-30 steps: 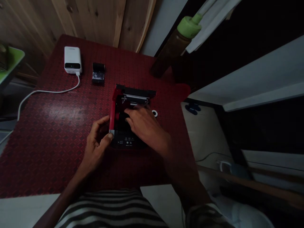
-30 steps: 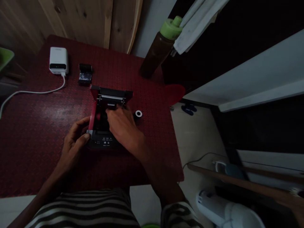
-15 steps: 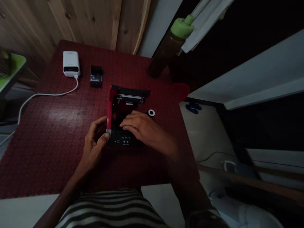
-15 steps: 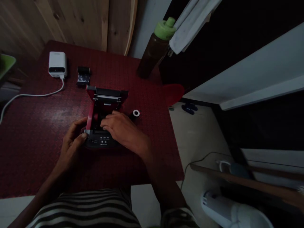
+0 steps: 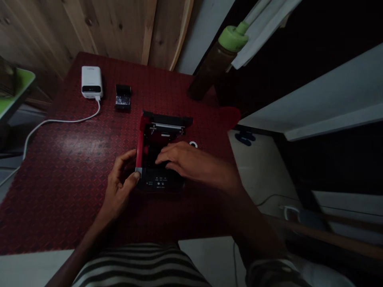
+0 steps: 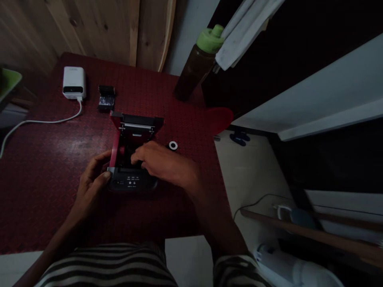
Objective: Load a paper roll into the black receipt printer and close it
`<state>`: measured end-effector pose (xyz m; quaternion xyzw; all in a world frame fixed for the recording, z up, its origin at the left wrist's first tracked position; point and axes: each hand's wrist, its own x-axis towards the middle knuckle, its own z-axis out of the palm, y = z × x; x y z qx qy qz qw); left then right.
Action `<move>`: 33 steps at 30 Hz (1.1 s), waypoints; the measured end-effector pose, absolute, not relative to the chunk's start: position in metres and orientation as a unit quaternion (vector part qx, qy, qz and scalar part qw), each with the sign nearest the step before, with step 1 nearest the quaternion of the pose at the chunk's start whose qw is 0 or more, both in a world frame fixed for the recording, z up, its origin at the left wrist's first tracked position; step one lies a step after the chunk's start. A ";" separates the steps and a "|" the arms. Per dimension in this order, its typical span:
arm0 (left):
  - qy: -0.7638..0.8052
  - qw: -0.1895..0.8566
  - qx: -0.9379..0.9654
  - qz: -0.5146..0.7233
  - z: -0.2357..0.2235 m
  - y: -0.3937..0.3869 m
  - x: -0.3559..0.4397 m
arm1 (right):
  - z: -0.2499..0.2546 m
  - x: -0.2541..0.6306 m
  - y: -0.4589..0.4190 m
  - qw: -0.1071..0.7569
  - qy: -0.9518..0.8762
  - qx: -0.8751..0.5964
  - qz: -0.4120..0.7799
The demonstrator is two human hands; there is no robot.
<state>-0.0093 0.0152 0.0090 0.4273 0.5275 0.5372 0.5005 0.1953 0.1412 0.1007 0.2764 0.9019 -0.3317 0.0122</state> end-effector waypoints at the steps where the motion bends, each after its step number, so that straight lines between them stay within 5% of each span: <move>1: 0.527 0.501 0.427 0.537 0.009 0.015 -0.009 | 0.099 0.195 0.141 0.004 0.903 0.273 -0.332; 12: 0.540 0.525 0.406 0.517 0.018 0.016 -0.012 | 0.075 0.210 0.108 -0.201 0.875 0.344 -0.276; 17: 0.592 0.398 0.445 0.541 0.037 0.050 -0.017 | 0.067 0.212 0.082 -0.302 0.851 0.380 -0.199; 25: 0.525 0.357 0.492 0.596 0.055 0.114 -0.009 | 0.063 0.212 0.054 -0.327 0.854 0.404 -0.027; 33: 0.543 0.433 0.458 0.555 0.046 0.075 -0.006 | 0.049 0.215 0.034 -0.337 0.854 0.393 0.046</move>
